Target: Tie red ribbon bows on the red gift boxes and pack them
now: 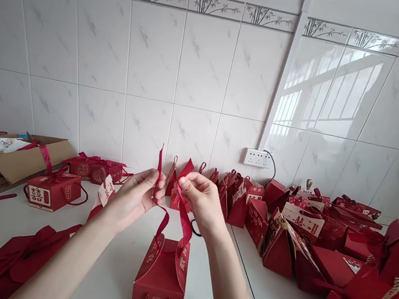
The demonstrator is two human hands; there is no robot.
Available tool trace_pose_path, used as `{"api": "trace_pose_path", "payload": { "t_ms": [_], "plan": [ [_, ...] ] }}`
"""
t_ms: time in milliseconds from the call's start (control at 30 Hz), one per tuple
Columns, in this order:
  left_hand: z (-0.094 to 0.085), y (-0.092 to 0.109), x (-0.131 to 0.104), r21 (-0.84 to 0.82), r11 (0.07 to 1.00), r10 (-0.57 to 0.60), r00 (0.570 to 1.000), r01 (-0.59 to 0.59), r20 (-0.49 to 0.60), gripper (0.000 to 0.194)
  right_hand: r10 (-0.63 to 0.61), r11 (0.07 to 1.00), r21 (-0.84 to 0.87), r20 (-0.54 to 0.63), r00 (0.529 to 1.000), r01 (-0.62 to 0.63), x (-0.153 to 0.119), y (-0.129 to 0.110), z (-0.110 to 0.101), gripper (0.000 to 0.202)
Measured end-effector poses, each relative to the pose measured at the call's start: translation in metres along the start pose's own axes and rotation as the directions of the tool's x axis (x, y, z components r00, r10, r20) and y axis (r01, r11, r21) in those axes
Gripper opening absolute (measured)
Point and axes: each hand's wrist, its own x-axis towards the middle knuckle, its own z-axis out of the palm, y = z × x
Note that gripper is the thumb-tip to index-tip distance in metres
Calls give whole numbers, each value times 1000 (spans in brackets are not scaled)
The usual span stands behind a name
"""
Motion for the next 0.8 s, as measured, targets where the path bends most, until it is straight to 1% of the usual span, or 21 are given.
{"api": "trace_pose_path", "payload": {
  "t_ms": [100, 200, 267, 333, 433, 500, 533, 700, 800],
  "plan": [
    [5, 7, -6, -11, 1000, 23, 1000, -23, 19, 23, -49, 997, 59, -4, 999, 50, -7, -8, 6, 24],
    [12, 15, -12, -62, 995, 74, 997, -72, 28, 25, -181, 975, 116, -74, 981, 188, -14, -19, 12, 22],
    [15, 17, -15, -90, 991, 97, 995, -95, 13, 26, -246, 960, 107, -110, 963, 258, -17, -23, 13, 21],
    [18, 17, -16, -86, 993, 87, 996, -85, 17, 26, -245, 966, 54, -108, 963, 252, -18, -23, 14, 20],
    [21, 11, -15, -62, 998, 23, 998, -20, 52, 26, -151, 988, -15, -50, 987, 151, -17, -18, 14, 20],
    [22, 7, -15, -54, 998, -9, 998, 13, 63, 26, -97, 995, -14, -9, 995, 97, -16, -16, 14, 20],
    [23, 5, -15, -51, 999, -13, 998, 17, 67, 25, -91, 996, -7, -2, 996, 91, -16, -16, 14, 20],
    [30, 7, -24, -27, 1000, -12, 993, 15, 115, 26, -171, 985, 6, -66, 983, 172, -22, -25, 17, 24],
    [34, 11, -31, -44, 999, -22, 990, 28, 142, 27, -215, 976, 9, -69, 974, 216, -28, -28, 21, 24]
  ]
}}
